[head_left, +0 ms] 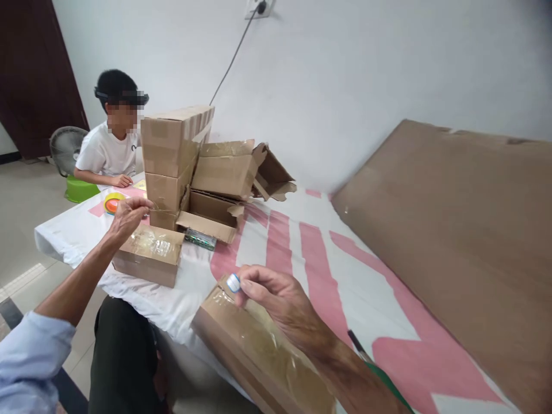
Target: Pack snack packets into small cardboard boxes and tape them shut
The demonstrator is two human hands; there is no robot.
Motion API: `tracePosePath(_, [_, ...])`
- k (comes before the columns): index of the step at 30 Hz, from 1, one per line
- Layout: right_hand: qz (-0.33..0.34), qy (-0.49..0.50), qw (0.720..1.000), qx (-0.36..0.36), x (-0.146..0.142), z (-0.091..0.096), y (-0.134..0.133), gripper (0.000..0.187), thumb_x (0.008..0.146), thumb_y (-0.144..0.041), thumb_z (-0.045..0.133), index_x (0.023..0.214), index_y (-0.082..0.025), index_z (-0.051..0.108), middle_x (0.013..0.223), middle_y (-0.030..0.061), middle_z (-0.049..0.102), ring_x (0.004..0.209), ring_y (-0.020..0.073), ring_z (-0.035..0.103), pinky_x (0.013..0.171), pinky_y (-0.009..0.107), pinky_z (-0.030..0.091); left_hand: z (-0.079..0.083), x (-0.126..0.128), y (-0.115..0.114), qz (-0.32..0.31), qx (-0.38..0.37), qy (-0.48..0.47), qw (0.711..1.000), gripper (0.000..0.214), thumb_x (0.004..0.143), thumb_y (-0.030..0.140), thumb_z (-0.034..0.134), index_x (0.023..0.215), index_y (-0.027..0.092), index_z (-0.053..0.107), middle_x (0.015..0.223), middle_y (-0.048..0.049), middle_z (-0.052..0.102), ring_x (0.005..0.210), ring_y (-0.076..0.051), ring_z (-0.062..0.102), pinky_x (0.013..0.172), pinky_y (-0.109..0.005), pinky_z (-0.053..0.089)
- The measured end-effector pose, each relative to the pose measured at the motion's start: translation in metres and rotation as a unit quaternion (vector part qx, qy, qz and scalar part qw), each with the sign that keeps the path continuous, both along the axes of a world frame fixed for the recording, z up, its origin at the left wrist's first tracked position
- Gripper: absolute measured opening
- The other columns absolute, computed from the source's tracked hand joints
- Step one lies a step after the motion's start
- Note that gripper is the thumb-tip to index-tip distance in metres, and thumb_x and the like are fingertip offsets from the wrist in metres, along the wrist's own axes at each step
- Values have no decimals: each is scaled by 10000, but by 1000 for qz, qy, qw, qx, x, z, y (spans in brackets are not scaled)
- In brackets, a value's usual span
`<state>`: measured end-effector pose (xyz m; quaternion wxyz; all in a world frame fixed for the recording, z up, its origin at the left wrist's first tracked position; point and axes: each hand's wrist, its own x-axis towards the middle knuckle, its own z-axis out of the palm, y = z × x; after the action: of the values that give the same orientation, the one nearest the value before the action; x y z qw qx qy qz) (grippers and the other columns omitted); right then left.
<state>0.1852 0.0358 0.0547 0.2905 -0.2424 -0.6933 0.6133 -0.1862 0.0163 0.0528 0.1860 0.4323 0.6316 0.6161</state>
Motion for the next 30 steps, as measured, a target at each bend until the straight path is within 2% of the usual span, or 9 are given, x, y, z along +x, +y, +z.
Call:
tracePosePath(2, [14, 13, 1000, 0, -6, 4, 0, 332, 918, -520, 754, 787, -216, 733, 722, 32, 723, 719, 181, 650, 736, 322, 548, 2, 44, -16, -172, -38, -33, 984, 283, 755, 403, 813, 887, 153, 826, 838, -78, 775, 777, -201, 704, 711, -309, 583])
tracePosePath(5, [28, 16, 999, 7, -13, 7, 0, 279, 916, -462, 746, 794, -211, 725, 713, 23, 716, 701, 170, 642, 718, 313, 537, 1, 101, -36, -367, -93, -104, 920, 354, 862, 492, 792, 965, 159, 850, 897, -101, 792, 805, -201, 719, 713, -301, 578])
tracePosePath(7, [30, 9, 999, 14, -15, 10, -1, 251, 913, -423, 738, 786, -207, 714, 712, 13, 701, 687, 157, 625, 696, 300, 518, 1, 125, -43, -434, -103, -132, 885, 394, 902, 541, 773, 990, 165, 855, 913, -101, 788, 826, -205, 724, 722, -305, 578])
tracePosePath(9, [31, 0, 999, 21, -15, 12, -2, 230, 911, -385, 722, 773, -202, 701, 721, 7, 691, 685, 146, 610, 682, 288, 495, 4, 136, -47, -453, -99, -143, 875, 399, 881, 555, 813, 979, 171, 855, 919, -91, 781, 829, -196, 714, 732, -299, 570])
tracePosePath(13, [30, -18, 998, 42, -15, 16, -4, 204, 904, -339, 686, 757, -198, 685, 723, -2, 667, 677, 136, 582, 663, 277, 462, 16, 136, -50, -427, -103, -125, 889, 347, 775, 481, 935, 886, 166, 840, 838, -52, 757, 738, -140, 642, 712, -266, 522])
tracePosePath(23, [12, -37, 997, 70, -24, 15, 2, 218, 878, -419, 665, 813, -210, 668, 737, -7, 643, 687, 144, 556, 660, 283, 447, 29, 123, -48, -337, -116, 0, 934, 232, 729, 498, 903, 731, 275, 842, 753, -79, 761, 667, -218, 667, 619, -349, 524])
tracePosePath(25, [-4, -49, 995, 82, -17, 15, 4, 227, 900, -430, 657, 869, -208, 691, 787, 3, 654, 706, 149, 555, 662, 284, 455, 30, 101, -44, -253, -94, 24, 963, 233, 711, 491, 891, 712, 265, 832, 730, -81, 761, 658, -222, 668, 629, -358, 542])
tracePosePath(27, [-25, -65, 993, 100, -6, 12, 8, 236, 913, -437, 654, 891, -208, 706, 807, 8, 656, 732, 159, 568, 681, 288, 470, 33, 67, -35, -124, -44, 31, 991, 239, 681, 461, 880, 694, 233, 810, 700, -76, 751, 646, -213, 664, 641, -351, 553])
tracePosePath(30, [-55, -84, 989, 110, 8, 4, 15, 277, 905, -481, 669, 872, -210, 713, 765, 4, 642, 744, 177, 592, 706, 301, 489, 38, 7, -8, 82, 21, -4, 996, 202, 649, 363, 826, 692, 178, 758, 678, -57, 734, 652, -189, 675, 655, -313, 553])
